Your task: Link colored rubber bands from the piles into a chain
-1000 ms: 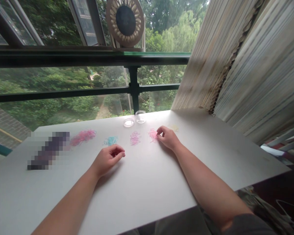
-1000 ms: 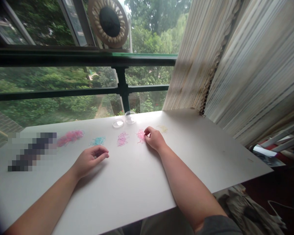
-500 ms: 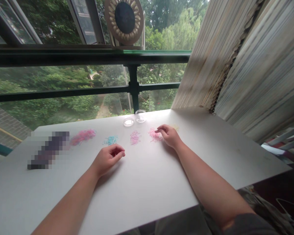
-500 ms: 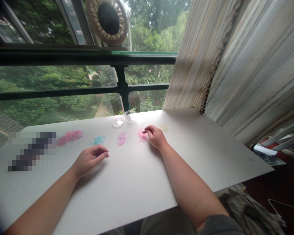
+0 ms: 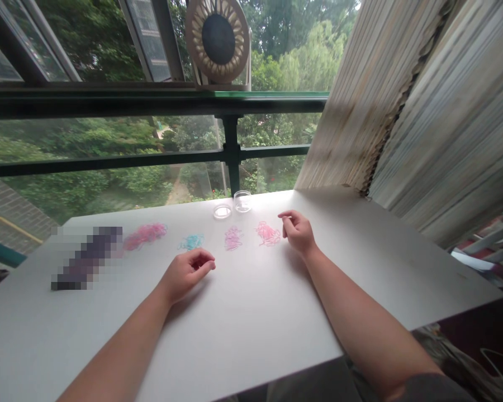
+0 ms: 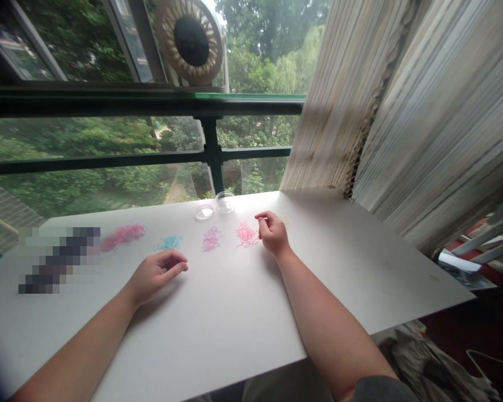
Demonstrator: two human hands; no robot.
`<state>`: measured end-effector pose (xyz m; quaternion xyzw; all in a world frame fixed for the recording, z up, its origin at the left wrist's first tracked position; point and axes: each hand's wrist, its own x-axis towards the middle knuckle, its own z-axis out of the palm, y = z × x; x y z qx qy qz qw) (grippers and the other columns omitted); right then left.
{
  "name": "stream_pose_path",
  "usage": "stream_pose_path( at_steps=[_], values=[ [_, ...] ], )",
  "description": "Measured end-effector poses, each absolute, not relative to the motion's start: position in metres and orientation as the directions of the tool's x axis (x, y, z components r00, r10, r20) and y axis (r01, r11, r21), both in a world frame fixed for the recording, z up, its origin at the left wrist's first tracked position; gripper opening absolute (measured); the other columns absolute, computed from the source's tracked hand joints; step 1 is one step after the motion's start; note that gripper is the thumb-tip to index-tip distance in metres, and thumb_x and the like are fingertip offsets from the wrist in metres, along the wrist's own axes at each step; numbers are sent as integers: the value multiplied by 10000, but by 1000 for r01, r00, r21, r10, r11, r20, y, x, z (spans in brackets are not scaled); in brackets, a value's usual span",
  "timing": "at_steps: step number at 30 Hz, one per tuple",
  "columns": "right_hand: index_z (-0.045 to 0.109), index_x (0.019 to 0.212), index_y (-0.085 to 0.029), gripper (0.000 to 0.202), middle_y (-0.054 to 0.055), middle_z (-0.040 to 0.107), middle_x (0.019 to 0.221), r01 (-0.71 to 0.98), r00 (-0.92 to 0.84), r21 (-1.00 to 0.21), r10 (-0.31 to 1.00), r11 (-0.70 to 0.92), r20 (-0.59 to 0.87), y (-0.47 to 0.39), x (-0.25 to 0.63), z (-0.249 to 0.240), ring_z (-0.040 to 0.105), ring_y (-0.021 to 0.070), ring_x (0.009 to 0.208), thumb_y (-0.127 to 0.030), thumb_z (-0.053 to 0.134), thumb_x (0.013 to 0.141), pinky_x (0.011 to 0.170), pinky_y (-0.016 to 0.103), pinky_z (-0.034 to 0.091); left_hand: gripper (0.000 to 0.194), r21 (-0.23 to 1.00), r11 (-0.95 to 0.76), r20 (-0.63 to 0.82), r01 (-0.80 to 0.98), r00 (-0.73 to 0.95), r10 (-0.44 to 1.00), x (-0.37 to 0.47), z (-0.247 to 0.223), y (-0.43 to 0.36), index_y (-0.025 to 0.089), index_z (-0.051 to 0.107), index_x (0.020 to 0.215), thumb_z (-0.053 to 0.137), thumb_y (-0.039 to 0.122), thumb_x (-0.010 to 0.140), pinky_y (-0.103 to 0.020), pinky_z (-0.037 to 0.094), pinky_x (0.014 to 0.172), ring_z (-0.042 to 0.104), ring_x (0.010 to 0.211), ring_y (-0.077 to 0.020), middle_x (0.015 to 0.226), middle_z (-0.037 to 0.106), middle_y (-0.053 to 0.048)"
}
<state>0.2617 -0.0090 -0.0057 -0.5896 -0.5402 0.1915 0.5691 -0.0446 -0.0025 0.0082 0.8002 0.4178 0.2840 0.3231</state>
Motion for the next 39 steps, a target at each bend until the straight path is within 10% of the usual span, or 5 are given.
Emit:
stream_pose_path(
  at_steps=[11, 21, 28, 39],
  values=[
    [485, 517, -173, 319, -18, 454, 467, 467, 187, -844, 904, 262, 385, -15, 257, 1, 431, 109, 488, -362, 497, 774, 496, 227, 338, 172, 866, -388, 429, 317, -68, 901, -79, 1, 35, 141, 614, 739, 622, 294, 661, -235, 474, 546, 600, 578, -139, 626, 652, -24],
    [469, 577, -173, 282, -29, 439, 530, 593, -431, -726, 899, 348, 79, -41, 206, 1, 384, 97, 503, -347, 502, 797, 492, 230, 285, 177, 894, -425, 358, 142, -796, 487, -146, 12, 62, 153, 498, 688, 464, 326, 701, -169, 300, 400, 371, 405, -55, 502, 450, 56],
    [533, 666, -176, 251, -1, 528, 596, 656, -427, -680, 904, 327, 23, -42, 205, 6, 460, 127, 564, -355, 455, 824, 543, 250, 338, 221, 910, -263, 414, 322, -759, 502, -163, 5, 60, 166, 477, 765, 326, 327, 779, -179, 346, 439, 429, 447, -77, 571, 482, 30],
    [583, 760, -188, 240, 30, 603, 673, 682, -425, -654, 905, 327, 9, -40, 206, 2, 529, 166, 625, -371, 445, 832, 587, 281, 377, 242, 652, 85, 357, 754, -403, 843, -149, -10, 49, 190, 634, 863, 614, 157, 624, -295, 452, 784, 618, 790, -187, 898, 688, -48]
  ],
)
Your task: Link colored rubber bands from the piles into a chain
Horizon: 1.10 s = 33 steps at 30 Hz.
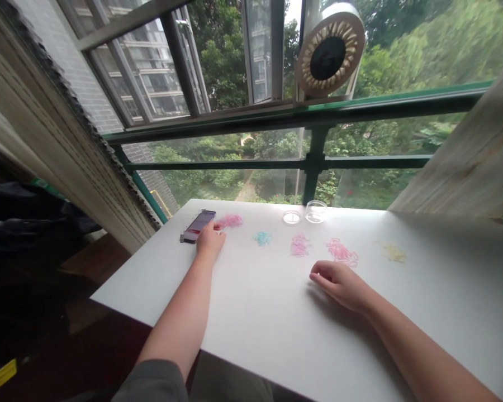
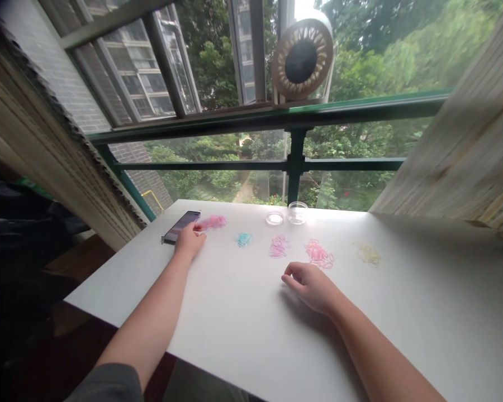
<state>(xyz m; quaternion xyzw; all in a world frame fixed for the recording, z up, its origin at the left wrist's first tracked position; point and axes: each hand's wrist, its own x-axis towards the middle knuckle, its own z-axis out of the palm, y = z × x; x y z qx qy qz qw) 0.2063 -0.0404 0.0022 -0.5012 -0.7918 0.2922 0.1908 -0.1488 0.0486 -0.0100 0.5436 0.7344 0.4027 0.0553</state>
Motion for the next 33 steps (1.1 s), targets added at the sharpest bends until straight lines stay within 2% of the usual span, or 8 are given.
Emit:
stream_pose_path(
  at_steps=[9, 20, 27, 33],
  values=[
    [585, 762, -188, 246, 26, 600, 672, 686, -422, -649, 906, 330, 14, -40, 206, 4, 528, 163, 624, -371, 437, 835, 596, 283, 383, 188, 520, 188, 306, 833, -388, 869, -141, -9, 58, 198, 642, 878, 599, 260, 706, -279, 460, 776, 624, 870, -207, 902, 701, -44],
    [589, 751, -178, 256, 25, 599, 654, 662, -422, -673, 906, 329, 28, -40, 206, 4, 522, 157, 603, -378, 447, 823, 592, 283, 383, 201, 477, 221, 303, 851, -395, 867, -144, -10, 61, 206, 659, 898, 562, 285, 741, -285, 475, 732, 639, 849, -219, 892, 709, -60],
    [587, 740, -177, 253, 17, 579, 634, 651, -418, -684, 908, 330, 40, -39, 206, 2, 505, 151, 584, -375, 451, 820, 579, 278, 374, 232, 441, 218, 299, 870, -372, 879, -141, -9, 60, 203, 716, 846, 570, 338, 728, -284, 482, 716, 647, 835, -236, 871, 719, -84],
    [590, 748, -176, 259, 11, 568, 630, 662, -419, -670, 907, 335, 40, -38, 207, 1, 499, 144, 583, -381, 451, 822, 579, 271, 371, 230, 412, 217, 309, 885, -360, 880, -142, -9, 62, 206, 730, 822, 548, 319, 738, -306, 482, 691, 649, 820, -253, 850, 720, -95]
  ],
)
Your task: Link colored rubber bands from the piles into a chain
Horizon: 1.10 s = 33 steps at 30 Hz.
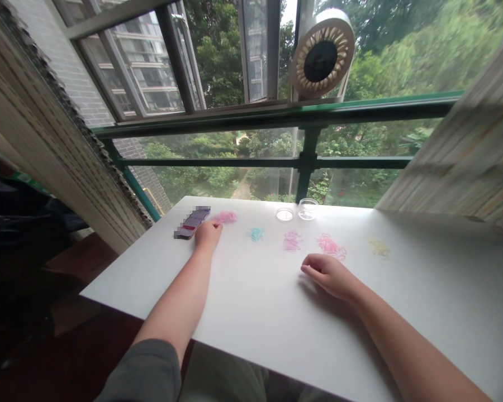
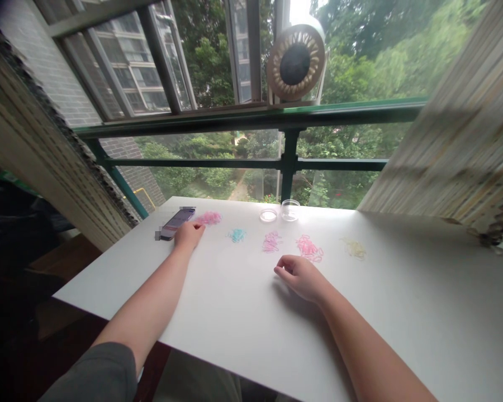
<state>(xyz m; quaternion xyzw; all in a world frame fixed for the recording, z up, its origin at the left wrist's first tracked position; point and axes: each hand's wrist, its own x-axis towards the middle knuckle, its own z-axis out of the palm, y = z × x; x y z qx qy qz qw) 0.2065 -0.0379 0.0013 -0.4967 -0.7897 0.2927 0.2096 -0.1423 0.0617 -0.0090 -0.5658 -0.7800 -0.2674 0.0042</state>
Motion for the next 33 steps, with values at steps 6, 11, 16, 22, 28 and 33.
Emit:
stream_pose_path(
  at_steps=[6, 11, 16, 22, 28, 33],
  values=[
    [585, 728, -172, 267, -1, 535, 590, 655, -404, -683, 913, 325, 47, -39, 207, 3, 477, 136, 557, -391, 461, 814, 549, 260, 358, 247, 387, 216, 326, 896, -352, 877, -142, -11, 64, 190, 730, 822, 538, 324, 742, -319, 481, 708, 643, 823, -263, 853, 713, -112],
    [582, 722, -172, 259, 4, 549, 605, 639, -398, -699, 916, 320, 56, -39, 206, 3, 487, 141, 570, -384, 462, 810, 561, 268, 370, 238, 377, 208, 349, 903, -346, 871, -140, -11, 63, 181, 718, 812, 513, 284, 748, -306, 477, 744, 632, 853, -251, 884, 706, -112],
    [587, 729, -175, 257, 5, 556, 601, 635, -395, -703, 917, 320, 60, -37, 206, 1, 492, 145, 565, -386, 464, 806, 557, 271, 374, 237, 370, 187, 355, 910, -324, 877, -138, -10, 64, 202, 717, 830, 522, 312, 751, -286, 480, 746, 628, 864, -236, 897, 708, -87],
    [589, 726, -170, 260, 7, 565, 614, 636, -393, -701, 917, 322, 64, -36, 207, 0, 500, 145, 573, -386, 467, 804, 571, 272, 382, 240, 355, 169, 363, 919, -303, 881, -139, -9, 66, 181, 723, 801, 518, 299, 755, -295, 476, 770, 635, 855, -247, 875, 705, -112],
    [587, 739, -167, 240, 16, 592, 661, 613, -386, -724, 920, 316, 74, -37, 206, 3, 516, 148, 611, -367, 468, 798, 589, 271, 388, 243, 371, 136, 404, 919, -292, 867, -141, -12, 69, 134, 693, 826, 484, 244, 772, -350, 448, 849, 609, 936, -281, 930, 673, -160],
    [584, 715, -165, 235, -3, 559, 608, 611, -376, -727, 923, 313, 81, -36, 206, 3, 491, 132, 572, -365, 480, 785, 561, 257, 370, 239, 426, 126, 432, 896, -324, 842, -143, -13, 69, 119, 628, 872, 413, 210, 823, -386, 438, 853, 585, 981, -296, 968, 644, -183]
  ],
)
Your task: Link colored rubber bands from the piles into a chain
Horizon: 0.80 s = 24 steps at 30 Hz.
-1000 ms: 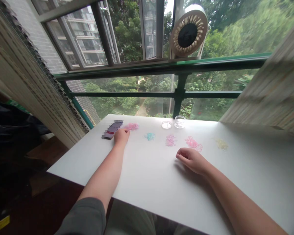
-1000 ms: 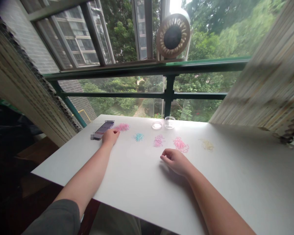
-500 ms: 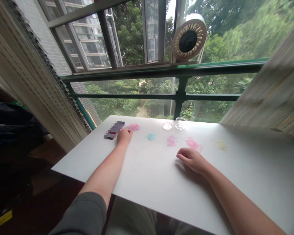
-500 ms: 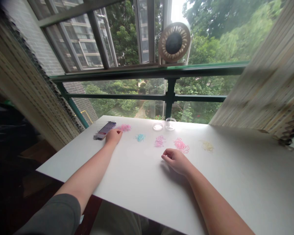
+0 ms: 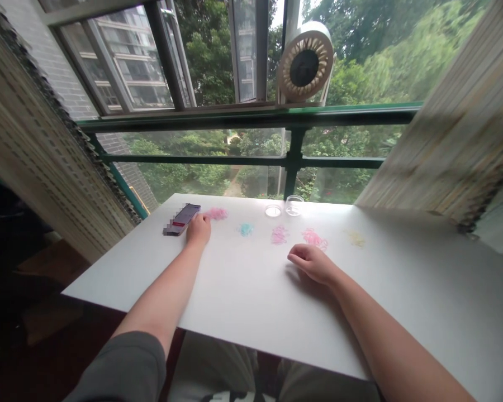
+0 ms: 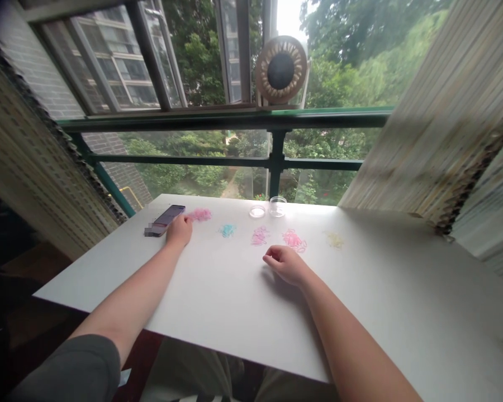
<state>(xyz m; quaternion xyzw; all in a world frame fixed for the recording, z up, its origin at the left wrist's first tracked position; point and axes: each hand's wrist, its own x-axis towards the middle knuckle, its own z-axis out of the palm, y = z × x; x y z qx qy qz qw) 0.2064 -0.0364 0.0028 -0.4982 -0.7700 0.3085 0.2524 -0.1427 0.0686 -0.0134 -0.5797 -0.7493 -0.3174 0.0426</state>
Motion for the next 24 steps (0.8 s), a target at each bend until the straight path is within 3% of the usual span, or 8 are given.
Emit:
stream_pose_path(
  at_steps=[4, 7, 10, 15, 24],
  values=[
    [593, 723, -167, 224, -2, 557, 599, 622, -380, -717, 922, 315, 77, -38, 205, 4, 488, 129, 562, -355, 486, 783, 550, 252, 364, 225, 473, 85, 445, 877, -321, 836, -138, -10, 61, 132, 574, 897, 364, 204, 859, -367, 449, 809, 602, 925, -266, 914, 647, -155],
    [596, 738, -173, 209, -5, 565, 578, 638, -372, -713, 927, 289, 43, -40, 202, 5, 499, 127, 541, -340, 482, 791, 542, 248, 364, 205, 484, -34, 457, 874, -219, 862, -116, -5, 49, 157, 545, 899, 350, 214, 878, -316, 448, 795, 608, 883, -217, 858, 655, -92],
    [595, 756, -181, 171, -17, 567, 546, 645, -386, -707, 922, 291, 27, -41, 200, 5, 491, 117, 512, -314, 493, 789, 535, 241, 360, 194, 487, -190, 442, 852, -54, 895, -71, 0, 31, 186, 531, 873, 354, 263, 891, -259, 453, 726, 612, 771, -167, 779, 646, -31],
    [583, 827, -184, 130, -29, 561, 550, 574, -392, -755, 916, 316, 85, -39, 200, 0, 474, 102, 503, -290, 521, 786, 527, 227, 364, 204, 518, -514, 344, 684, 384, 857, 10, 7, 3, 201, 527, 855, 347, 291, 892, -274, 430, 666, 592, 751, -180, 784, 626, -42],
    [533, 920, -164, 212, -58, 474, 529, 239, -294, -943, 943, 231, 157, -37, 198, -2, 437, 74, 432, -322, 572, 784, 427, 200, 348, 212, 644, -524, 232, 557, 511, 828, 27, 1, -11, 197, 493, 787, 337, 298, 886, -269, 388, 619, 536, 695, -165, 738, 573, -19]
  ],
)
